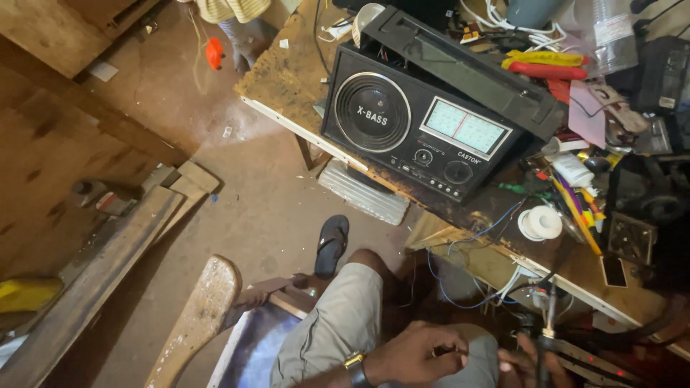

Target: A person is soldering two wires together and then insulating the joint with electrical tape at a workbench.

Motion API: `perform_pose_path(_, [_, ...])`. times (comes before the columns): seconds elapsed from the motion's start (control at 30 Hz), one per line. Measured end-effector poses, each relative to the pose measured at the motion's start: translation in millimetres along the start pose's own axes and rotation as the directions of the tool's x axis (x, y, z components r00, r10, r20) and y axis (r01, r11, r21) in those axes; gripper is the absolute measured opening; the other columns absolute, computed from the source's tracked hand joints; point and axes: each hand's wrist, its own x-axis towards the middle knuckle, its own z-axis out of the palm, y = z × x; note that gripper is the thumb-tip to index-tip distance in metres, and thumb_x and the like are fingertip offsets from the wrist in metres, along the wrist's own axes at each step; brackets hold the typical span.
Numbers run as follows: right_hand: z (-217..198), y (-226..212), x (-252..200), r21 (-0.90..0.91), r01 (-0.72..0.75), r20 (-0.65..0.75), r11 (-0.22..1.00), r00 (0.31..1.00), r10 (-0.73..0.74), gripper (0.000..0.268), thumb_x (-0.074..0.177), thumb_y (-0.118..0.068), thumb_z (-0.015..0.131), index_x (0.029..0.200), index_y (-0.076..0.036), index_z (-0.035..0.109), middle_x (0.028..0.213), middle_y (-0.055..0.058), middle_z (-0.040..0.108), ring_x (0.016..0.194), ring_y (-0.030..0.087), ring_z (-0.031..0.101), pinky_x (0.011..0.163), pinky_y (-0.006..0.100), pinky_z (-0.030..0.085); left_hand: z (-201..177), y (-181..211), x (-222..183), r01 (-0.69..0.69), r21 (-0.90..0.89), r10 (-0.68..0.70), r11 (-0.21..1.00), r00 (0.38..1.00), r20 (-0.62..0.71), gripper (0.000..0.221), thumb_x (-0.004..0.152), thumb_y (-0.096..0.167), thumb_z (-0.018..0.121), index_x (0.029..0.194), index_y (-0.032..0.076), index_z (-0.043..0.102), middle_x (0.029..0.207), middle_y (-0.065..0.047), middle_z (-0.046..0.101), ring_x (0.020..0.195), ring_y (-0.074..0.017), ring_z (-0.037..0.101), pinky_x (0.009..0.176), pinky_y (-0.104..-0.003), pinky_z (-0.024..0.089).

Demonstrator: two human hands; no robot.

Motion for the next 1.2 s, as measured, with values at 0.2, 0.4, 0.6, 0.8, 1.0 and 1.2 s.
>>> perform_pose_path(0.2, [62, -14, -2, -0.204, 0.183, -0.086, 0.962, 0.975, -0.204, 0.07, 0.093, 0.01, 0.064, 0.157, -0.008, 0.042, 0.144, 0.036, 0.063, 0.098, 0.026, 0.074, 0.092, 0.031, 0.059, 4, -10, 1, -0.085, 0.09, 0.095, 0.992, 0.989, -0.115, 0.007, 0.108, 0.02, 0.066, 0.11, 0.013, 0.066, 0.092, -0.002, 0.069, 0.083, -0.0246, 0.068, 0.08, -0.039, 0.053])
perform_pose_path(0.4, [68, -10, -3, -0.154, 0.268, -0.061, 0.951, 0.958, -0.28, 0.072, 0.096, 0.01, 0.061, 0.161, -0.012, 0.039, 0.144, 0.036, 0.062, 0.098, 0.023, 0.075, 0.09, 0.029, 0.061, 0, 0, 3, -0.128, 0.02, 0.129, 0.992, 0.989, -0.067, 0.012, 0.11, 0.019, 0.067, 0.112, 0.007, 0.071, 0.107, -0.006, 0.075, 0.091, -0.0223, 0.071, 0.079, -0.035, 0.058])
perform_pose_path(0.6, [52, -16, 0, -0.226, 0.241, 0.026, 0.944, 0.97, -0.242, 0.068, 0.096, -0.008, 0.064, 0.16, -0.014, 0.04, 0.144, 0.03, 0.066, 0.107, 0.026, 0.076, 0.092, 0.032, 0.061, 4, -7, 2, -0.125, 0.024, 0.126, 0.992, 0.989, -0.082, 0.01, 0.111, 0.015, 0.066, 0.111, 0.007, 0.071, 0.108, -0.009, 0.075, 0.095, -0.0252, 0.072, 0.088, -0.039, 0.057])
perform_pose_path(0.8, [-115, 152, 39, 0.578, -0.77, 0.591, 0.271, 0.624, 0.511, 0.06, 0.114, -0.053, 0.052, 0.162, -0.017, 0.045, 0.15, 0.028, 0.059, 0.109, 0.031, 0.075, 0.088, 0.039, 0.065, 3, -27, 0, -0.083, 0.083, 0.092, 0.993, 0.99, -0.109, 0.005, 0.108, 0.016, 0.067, 0.106, 0.012, 0.07, 0.091, 0.0, 0.066, 0.083, -0.0204, 0.064, 0.08, -0.036, 0.053])
perform_pose_path(1.0, [-159, 193, 31, 0.463, -0.814, 0.546, 0.35, 0.573, 0.611, 0.068, 0.113, -0.063, 0.04, 0.165, -0.019, 0.038, 0.16, 0.022, 0.048, 0.104, 0.015, 0.08, 0.074, 0.033, 0.067, -21, -12, -2, -0.085, 0.071, 0.092, 0.994, 0.991, -0.094, 0.013, 0.109, 0.015, 0.063, 0.099, 0.007, 0.065, 0.085, -0.005, 0.061, 0.076, -0.0227, 0.06, 0.073, -0.038, 0.049])
perform_pose_path(1.2, [-64, 33, 63, 0.135, -0.892, 0.002, 0.431, 0.435, 0.9, 0.066, 0.119, -0.038, 0.022, 0.165, 0.004, 0.043, 0.159, 0.031, 0.055, 0.143, 0.033, 0.048, 0.108, 0.037, 0.031, -43, 3, -1, -0.03, 0.131, 0.038, 0.991, 0.997, -0.062, 0.009, 0.108, 0.013, 0.061, 0.102, 0.01, 0.067, 0.089, -0.004, 0.067, 0.081, -0.0227, 0.064, 0.078, -0.038, 0.051])
